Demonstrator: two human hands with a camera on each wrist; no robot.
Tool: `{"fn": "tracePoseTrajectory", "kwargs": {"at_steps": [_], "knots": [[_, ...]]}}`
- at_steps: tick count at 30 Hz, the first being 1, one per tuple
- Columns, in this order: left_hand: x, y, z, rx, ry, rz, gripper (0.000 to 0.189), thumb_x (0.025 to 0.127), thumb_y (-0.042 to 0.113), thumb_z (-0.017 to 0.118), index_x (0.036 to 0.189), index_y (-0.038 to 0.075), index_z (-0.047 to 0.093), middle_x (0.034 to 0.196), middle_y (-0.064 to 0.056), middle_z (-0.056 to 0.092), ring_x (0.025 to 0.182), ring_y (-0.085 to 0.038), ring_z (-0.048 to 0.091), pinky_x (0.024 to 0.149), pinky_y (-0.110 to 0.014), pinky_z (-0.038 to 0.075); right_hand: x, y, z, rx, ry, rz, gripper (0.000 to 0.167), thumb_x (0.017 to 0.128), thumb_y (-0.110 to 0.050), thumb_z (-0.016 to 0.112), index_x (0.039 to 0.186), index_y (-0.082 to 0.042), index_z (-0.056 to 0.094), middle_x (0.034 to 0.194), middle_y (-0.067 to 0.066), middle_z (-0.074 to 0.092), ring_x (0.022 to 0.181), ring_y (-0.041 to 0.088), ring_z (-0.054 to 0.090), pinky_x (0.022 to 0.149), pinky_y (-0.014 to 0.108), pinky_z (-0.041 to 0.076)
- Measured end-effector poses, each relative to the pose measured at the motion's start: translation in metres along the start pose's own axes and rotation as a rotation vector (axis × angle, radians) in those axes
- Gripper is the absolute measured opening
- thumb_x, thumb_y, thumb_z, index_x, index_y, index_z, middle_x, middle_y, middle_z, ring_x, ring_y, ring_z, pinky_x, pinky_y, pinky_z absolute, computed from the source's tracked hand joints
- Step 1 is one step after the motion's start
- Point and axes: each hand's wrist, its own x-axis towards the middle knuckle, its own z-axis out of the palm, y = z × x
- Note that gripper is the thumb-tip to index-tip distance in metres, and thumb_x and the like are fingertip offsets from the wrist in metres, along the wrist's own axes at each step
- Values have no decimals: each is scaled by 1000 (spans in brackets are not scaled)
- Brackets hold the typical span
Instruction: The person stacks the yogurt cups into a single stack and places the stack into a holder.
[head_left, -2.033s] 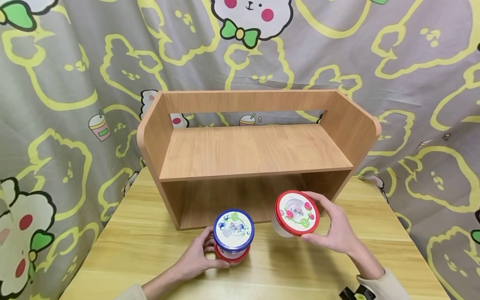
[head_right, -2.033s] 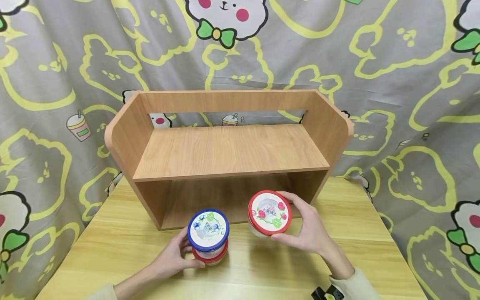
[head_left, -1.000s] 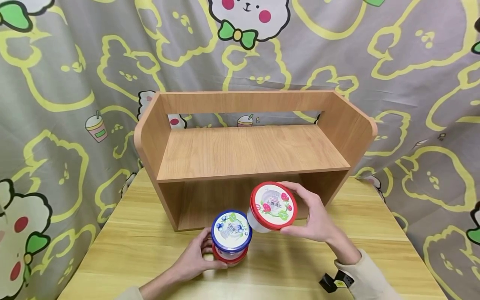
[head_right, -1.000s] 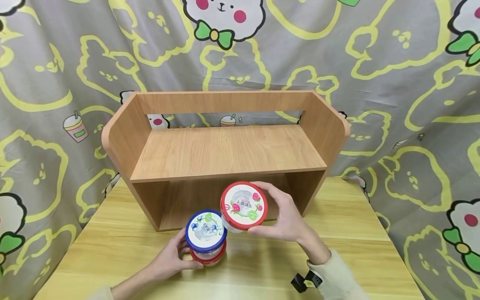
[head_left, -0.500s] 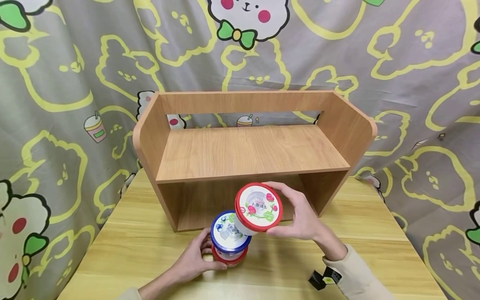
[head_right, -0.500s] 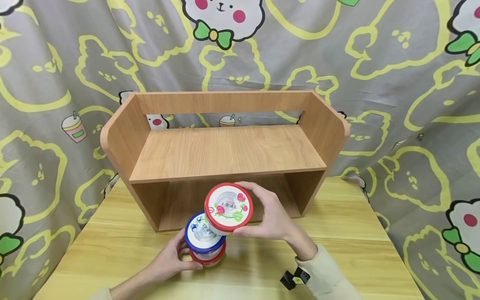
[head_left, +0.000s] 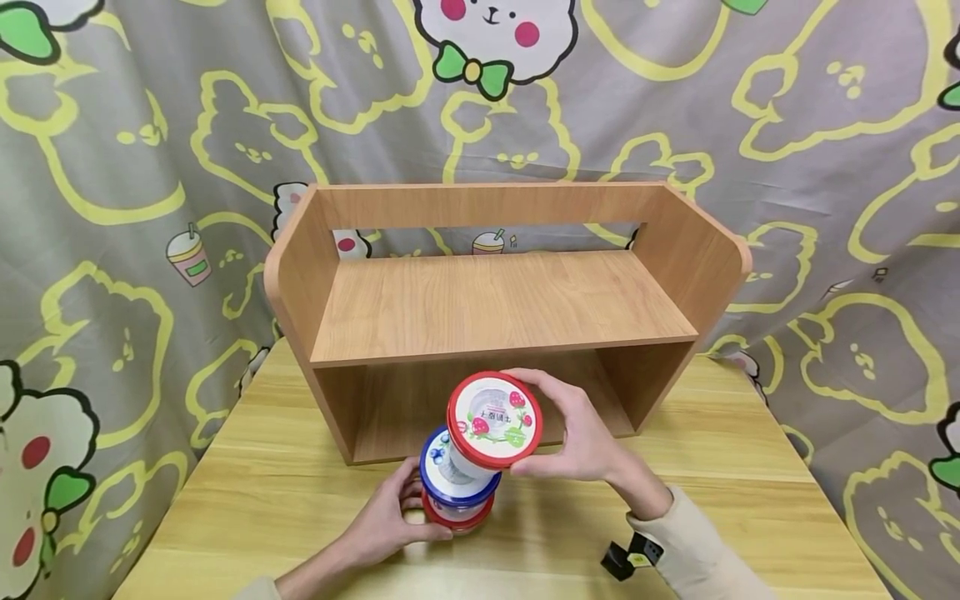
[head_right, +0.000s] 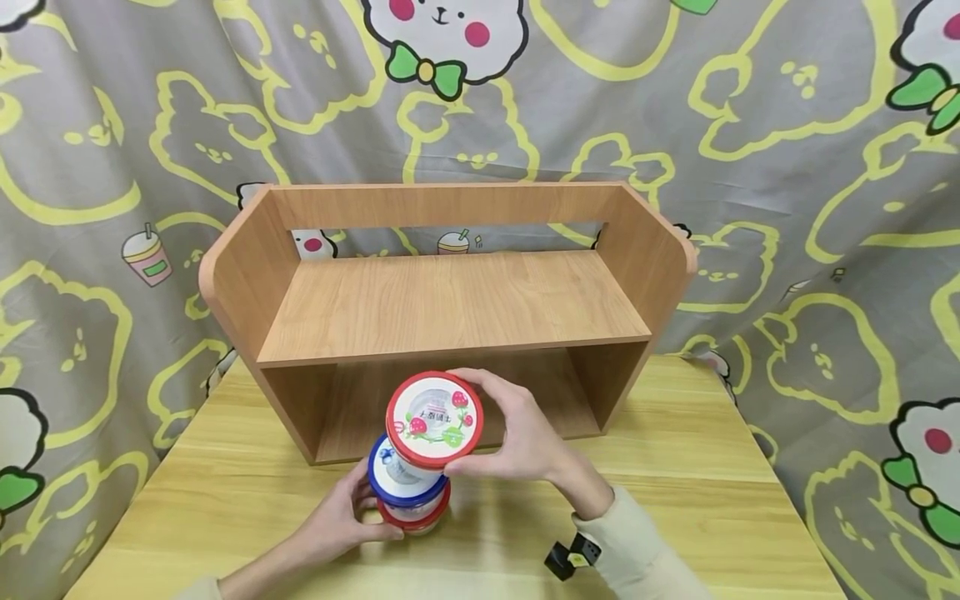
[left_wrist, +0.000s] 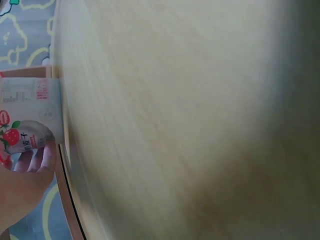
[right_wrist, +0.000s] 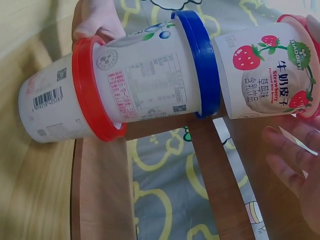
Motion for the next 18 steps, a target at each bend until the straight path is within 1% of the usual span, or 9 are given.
{"fn": "tracePoseTrajectory", "kwargs": {"at_steps": [5, 11, 18], "knots": [[0, 1, 0, 4, -1, -4, 89, 78, 21, 95, 150, 5, 44, 141, -18, 61, 114, -11, 67, 98, -18, 57, 3, -1, 5, 10, -12, 4, 93, 78, -60, 87, 151, -14, 52, 142, 5, 68, 129, 15, 64, 115, 31, 52], [-1, -1, 0, 0, -1, 19, 88, 79, 20, 95, 149, 4, 44, 139, -19, 62, 113, -8, 67, 99, -20, 58, 5, 0, 9, 20, -33, 8, 92, 79, -59, 87, 151, -14, 52, 143, 5, 67, 130, 15, 64, 114, 35, 53], [0, -2, 0, 9, -1, 27, 86, 79, 20, 95, 148, 4, 46, 138, -18, 63, 113, -7, 67, 99, -20, 58, 7, 0, 12, 30, -50, 8, 92, 79, -57, 89, 152, -14, 51, 143, 5, 67, 130, 16, 64, 114, 34, 53]]}}
